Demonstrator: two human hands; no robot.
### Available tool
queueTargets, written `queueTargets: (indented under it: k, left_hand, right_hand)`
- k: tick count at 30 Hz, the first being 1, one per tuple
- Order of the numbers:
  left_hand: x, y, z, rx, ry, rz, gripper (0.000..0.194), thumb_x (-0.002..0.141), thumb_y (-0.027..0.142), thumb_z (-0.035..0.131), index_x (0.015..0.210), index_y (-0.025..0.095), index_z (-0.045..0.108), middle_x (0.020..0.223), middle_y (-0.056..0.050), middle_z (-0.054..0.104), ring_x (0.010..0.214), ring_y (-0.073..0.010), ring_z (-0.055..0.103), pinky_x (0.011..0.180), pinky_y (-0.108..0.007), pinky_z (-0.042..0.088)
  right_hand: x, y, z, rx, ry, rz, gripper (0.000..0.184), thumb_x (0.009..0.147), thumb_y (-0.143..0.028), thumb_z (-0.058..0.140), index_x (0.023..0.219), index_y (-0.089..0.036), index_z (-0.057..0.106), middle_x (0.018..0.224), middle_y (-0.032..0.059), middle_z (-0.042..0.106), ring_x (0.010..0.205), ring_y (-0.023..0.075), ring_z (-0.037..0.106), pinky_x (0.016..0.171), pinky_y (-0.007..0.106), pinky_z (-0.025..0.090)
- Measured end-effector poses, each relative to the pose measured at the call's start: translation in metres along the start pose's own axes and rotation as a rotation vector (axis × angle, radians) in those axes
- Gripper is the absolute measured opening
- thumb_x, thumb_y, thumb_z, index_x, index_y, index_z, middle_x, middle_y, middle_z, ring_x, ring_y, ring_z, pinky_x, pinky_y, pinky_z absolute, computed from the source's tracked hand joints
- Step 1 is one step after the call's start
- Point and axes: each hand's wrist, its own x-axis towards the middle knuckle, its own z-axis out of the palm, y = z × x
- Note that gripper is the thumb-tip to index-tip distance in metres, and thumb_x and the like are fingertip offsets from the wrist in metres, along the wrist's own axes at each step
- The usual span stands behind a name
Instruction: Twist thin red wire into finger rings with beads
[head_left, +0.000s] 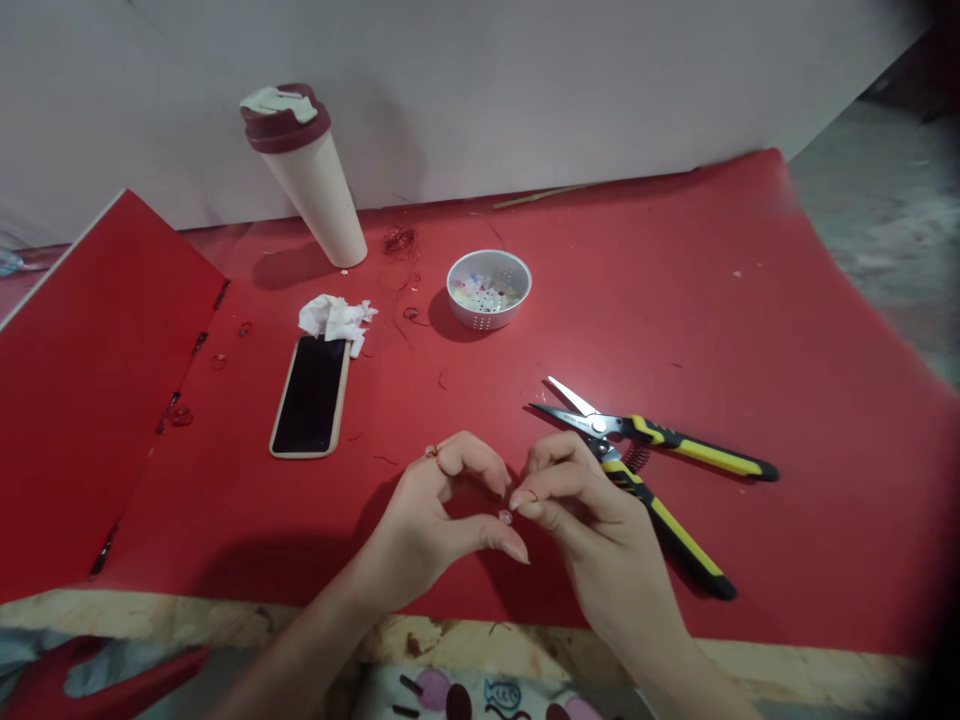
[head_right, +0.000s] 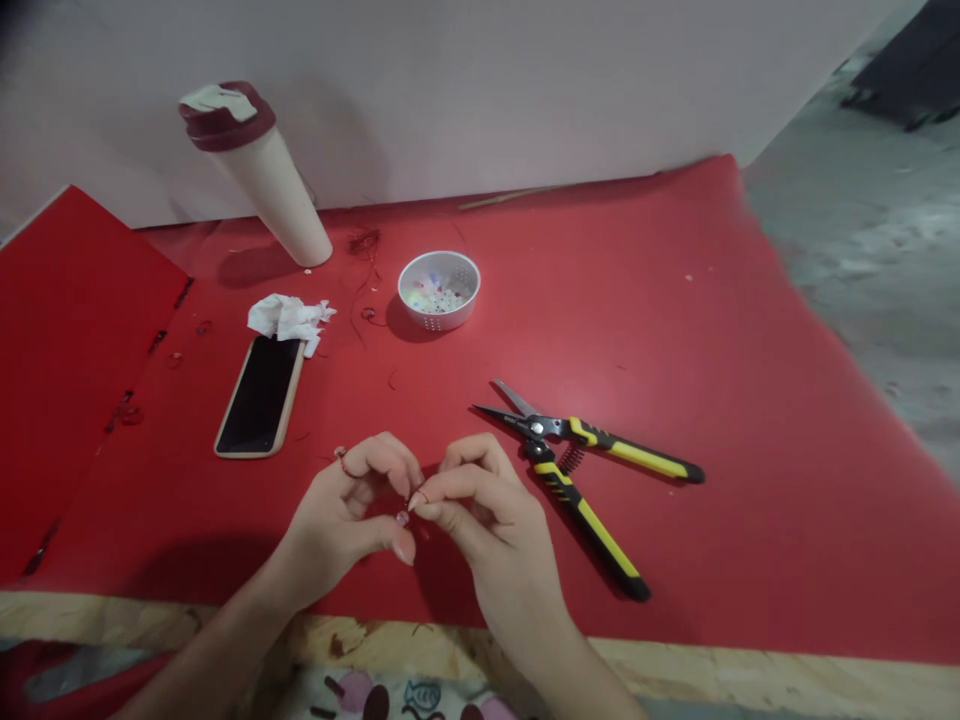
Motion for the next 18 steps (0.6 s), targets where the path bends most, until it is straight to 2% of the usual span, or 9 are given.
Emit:
queueTargets:
  k: [3,6,11,15,18]
  left_hand:
    - [0.0,0.0,0.001,-0.008,-0.016,-0.059,0.031,0.058,0.017,0.08,0.067,0.017,0.05,0.07,0.003,0.053,0.068,-0.0098,0.051,0.065,-0.022,0.043]
    - [-0.001,-0.001,0.002,-0.02,0.008,-0.087,0.03,0.059,0.016,0.079,0.067,0.017,0.05,0.068,0.004,0.053,0.067,-0.0094,0.051,0.064,-0.021,0.042]
    - [-0.002,0.0,0.005,-0.074,0.093,-0.106,0.025,0.058,0.014,0.079,0.066,0.017,0.055,0.064,0.004,0.057,0.062,-0.0082,0.053,0.061,-0.019,0.044]
    - [-0.005,0.001,0.007,-0.147,0.186,-0.171,0.023,0.056,0.013,0.08,0.064,0.016,0.059,0.061,0.004,0.061,0.058,-0.0071,0.055,0.057,-0.016,0.044]
    - [-0.006,0.001,0.008,-0.124,0.23,-0.168,0.021,0.055,0.013,0.081,0.061,0.016,0.061,0.059,0.004,0.063,0.057,-0.0065,0.055,0.056,-0.015,0.044]
  right_hand:
    - [0.0,0.0,0.002,-0.035,-0.031,-0.012,0.016,0.08,-0.013,0.061,0.07,-0.025,0.063,0.076,-0.0019,0.053,0.071,0.0113,0.054,0.061,0.021,0.045]
    - [0.0,-0.003,0.001,-0.166,-0.05,-0.092,0.017,0.083,-0.011,0.057,0.072,-0.024,0.059,0.075,-0.0032,0.056,0.07,0.0098,0.054,0.063,0.019,0.045]
    - [0.001,-0.01,0.0,-0.405,-0.076,-0.234,0.016,0.086,-0.011,0.052,0.075,-0.022,0.053,0.072,-0.0037,0.055,0.065,0.0081,0.052,0.061,0.016,0.043]
    - [0.0,-0.014,0.001,-0.539,-0.055,-0.324,0.019,0.086,-0.005,0.047,0.077,-0.021,0.052,0.074,-0.0028,0.057,0.066,0.0072,0.054,0.061,0.015,0.043]
    - [-0.001,-0.017,0.003,-0.619,-0.033,-0.395,0.02,0.085,-0.003,0.046,0.077,-0.02,0.052,0.073,-0.0019,0.058,0.066,0.0067,0.055,0.061,0.014,0.042]
